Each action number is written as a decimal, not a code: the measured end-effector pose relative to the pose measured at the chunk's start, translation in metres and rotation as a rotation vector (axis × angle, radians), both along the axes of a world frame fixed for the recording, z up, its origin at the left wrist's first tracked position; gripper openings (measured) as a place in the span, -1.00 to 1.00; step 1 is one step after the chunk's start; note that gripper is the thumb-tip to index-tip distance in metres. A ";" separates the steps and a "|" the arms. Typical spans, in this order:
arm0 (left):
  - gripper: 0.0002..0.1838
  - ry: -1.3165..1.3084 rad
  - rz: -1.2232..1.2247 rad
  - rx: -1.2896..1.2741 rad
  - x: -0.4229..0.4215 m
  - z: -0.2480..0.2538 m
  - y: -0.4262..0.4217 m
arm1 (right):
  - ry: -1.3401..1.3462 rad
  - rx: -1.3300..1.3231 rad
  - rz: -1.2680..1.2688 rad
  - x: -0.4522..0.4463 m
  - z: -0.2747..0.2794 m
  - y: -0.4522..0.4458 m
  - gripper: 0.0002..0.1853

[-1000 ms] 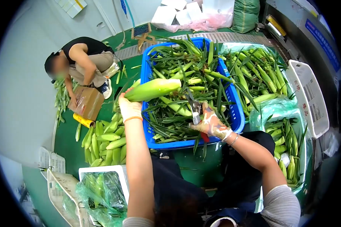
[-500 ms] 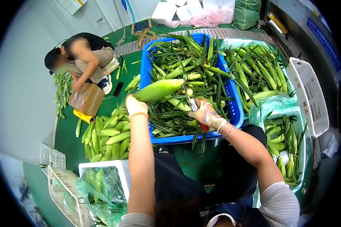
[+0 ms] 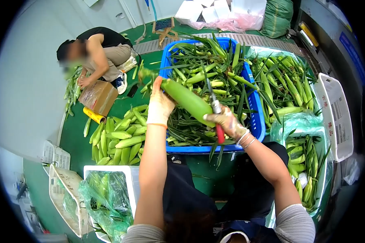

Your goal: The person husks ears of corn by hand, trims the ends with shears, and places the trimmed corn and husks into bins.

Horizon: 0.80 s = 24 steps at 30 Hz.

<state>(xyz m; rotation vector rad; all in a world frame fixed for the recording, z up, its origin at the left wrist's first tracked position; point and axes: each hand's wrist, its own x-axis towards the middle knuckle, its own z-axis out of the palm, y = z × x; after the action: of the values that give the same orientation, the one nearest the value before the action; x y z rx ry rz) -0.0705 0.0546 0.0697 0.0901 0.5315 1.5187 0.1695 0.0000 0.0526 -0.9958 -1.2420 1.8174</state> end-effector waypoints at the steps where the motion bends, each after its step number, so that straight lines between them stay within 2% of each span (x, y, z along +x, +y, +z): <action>1: -0.62 0.154 -0.090 0.056 0.000 0.015 -0.015 | 0.057 -0.162 0.035 0.009 0.015 0.001 -0.65; 2: -0.62 0.153 -0.079 0.067 -0.001 0.015 -0.017 | 0.044 -0.229 0.090 0.021 0.008 0.010 -0.70; 4: -0.62 0.410 -0.087 0.230 -0.006 0.005 -0.013 | -0.132 0.179 0.005 0.015 0.001 0.012 -0.68; 5: -0.61 0.486 -0.134 0.253 -0.010 -0.007 -0.007 | -0.329 0.284 -0.001 0.015 0.005 0.007 -0.67; 6: -0.64 0.621 -0.082 0.243 0.000 0.002 -0.011 | -0.528 0.312 0.019 0.018 -0.015 0.006 -0.66; 8: -0.68 0.765 -0.006 0.157 0.000 -0.008 -0.008 | -0.569 0.459 -0.046 0.011 -0.009 -0.013 -0.65; 9: -0.73 0.851 0.200 0.047 0.006 -0.009 -0.007 | -0.542 0.502 -0.071 0.009 -0.007 -0.016 -0.68; 10: -0.75 0.860 0.201 0.180 -0.008 -0.017 -0.003 | -0.547 0.497 -0.069 0.010 -0.006 -0.016 -0.68; 12: -0.75 0.631 0.188 0.140 -0.023 -0.018 -0.010 | -0.612 0.412 -0.088 0.011 -0.006 -0.006 -0.72; 13: -0.75 0.554 0.247 0.190 -0.031 -0.012 -0.011 | -0.537 0.363 -0.092 0.017 -0.012 0.001 -0.74; 14: -0.75 0.584 0.353 0.191 -0.039 -0.006 -0.014 | -0.555 0.267 -0.178 0.021 -0.019 0.009 -0.73; 16: -0.75 0.406 0.386 0.125 -0.057 0.005 -0.016 | -0.766 0.344 -0.279 0.034 -0.028 0.024 -0.73; 18: -0.81 0.424 0.414 0.166 -0.046 0.018 -0.023 | -0.924 0.506 -0.327 0.032 -0.023 0.023 -0.60; 20: -0.76 0.489 0.405 0.144 -0.033 0.012 -0.019 | -0.784 0.404 -0.241 0.014 0.009 0.005 -0.46; 21: -0.74 0.495 0.361 0.106 -0.033 -0.001 -0.013 | -0.717 0.420 -0.110 0.009 -0.021 0.012 -0.38; 23: -0.62 0.481 0.312 0.132 -0.003 -0.002 -0.013 | -0.163 0.254 0.034 -0.014 -0.014 -0.005 -0.36; 24: -0.59 0.455 0.266 0.150 0.014 0.006 -0.018 | -0.231 0.129 0.050 -0.024 -0.012 -0.010 -0.33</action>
<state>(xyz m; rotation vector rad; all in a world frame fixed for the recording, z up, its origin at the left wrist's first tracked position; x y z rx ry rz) -0.0563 0.0364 0.0757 0.5073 0.8135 1.8070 0.1456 -0.0105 0.0408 -1.1338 -1.5154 1.6708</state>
